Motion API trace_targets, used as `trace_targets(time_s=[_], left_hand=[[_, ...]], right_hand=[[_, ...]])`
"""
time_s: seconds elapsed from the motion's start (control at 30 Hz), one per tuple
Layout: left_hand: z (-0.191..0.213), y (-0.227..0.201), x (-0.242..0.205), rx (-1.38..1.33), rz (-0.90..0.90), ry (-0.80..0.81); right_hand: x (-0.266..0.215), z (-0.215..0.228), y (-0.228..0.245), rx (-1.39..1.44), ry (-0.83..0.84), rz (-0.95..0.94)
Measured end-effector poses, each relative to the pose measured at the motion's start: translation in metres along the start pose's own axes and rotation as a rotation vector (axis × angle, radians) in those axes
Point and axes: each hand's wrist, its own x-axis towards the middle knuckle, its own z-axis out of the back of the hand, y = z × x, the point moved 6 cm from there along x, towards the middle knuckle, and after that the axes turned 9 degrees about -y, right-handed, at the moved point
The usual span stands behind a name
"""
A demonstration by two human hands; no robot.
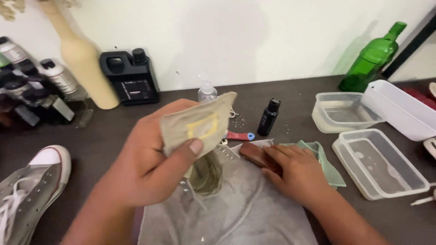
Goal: The person scrubs the inside of a gray canvas shoe with a cloth, then applies a dark liquid from a small bottle onto a brush and scrubs the shoe's interior. The person continues to scrub the shoe's interior with the brush.
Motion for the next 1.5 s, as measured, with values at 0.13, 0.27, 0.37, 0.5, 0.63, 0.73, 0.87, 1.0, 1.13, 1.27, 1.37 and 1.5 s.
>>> trace_targets(time_s=[0.13, 0.27, 0.37, 0.5, 0.63, 0.73, 0.87, 1.0, 1.13, 1.27, 1.37, 1.5], left_hand=[[0.008, 0.006, -0.005, 0.005, 0.001, -0.049], [0.014, 0.009, -0.008, 0.037, -0.040, -0.089], [0.015, 0.002, -0.007, 0.070, -0.082, -0.100], [0.015, -0.007, -0.007, 0.073, -0.046, -0.090], [0.011, -0.012, -0.007, 0.090, -0.008, -0.076], [0.010, -0.004, -0.010, 0.076, 0.024, -0.078], [0.014, 0.009, -0.015, 0.043, 0.136, -0.143], [0.017, 0.018, -0.020, 0.031, 0.153, -0.192], [0.016, 0.018, -0.016, -0.027, 0.208, -0.199], [0.018, 0.022, -0.016, -0.001, 0.164, -0.215], [0.019, 0.022, -0.016, 0.035, 0.146, -0.222], [0.016, 0.017, -0.015, -0.038, 0.131, -0.199]], right_hand=[[-0.003, -0.004, -0.001, 0.019, -0.054, 0.080], [-0.006, 0.015, 0.007, 0.327, -0.116, -0.095], [-0.013, 0.009, 0.008, 0.606, -0.032, -0.326], [-0.006, 0.006, 0.027, 0.643, 0.091, -0.276], [-0.012, -0.012, 0.023, 0.550, 0.041, -0.197], [-0.009, -0.016, 0.025, 0.519, 0.115, -0.193], [-0.007, -0.008, 0.020, 0.421, -0.073, -0.071], [0.004, 0.006, 0.005, 0.443, -0.171, -0.189], [0.032, 0.011, -0.031, 0.465, -0.187, -0.559], [0.060, 0.008, -0.042, 0.446, -0.121, -0.657], [0.070, 0.004, -0.040, 0.396, -0.050, -0.660], [0.076, -0.014, -0.048, 0.293, 0.072, -0.647]])
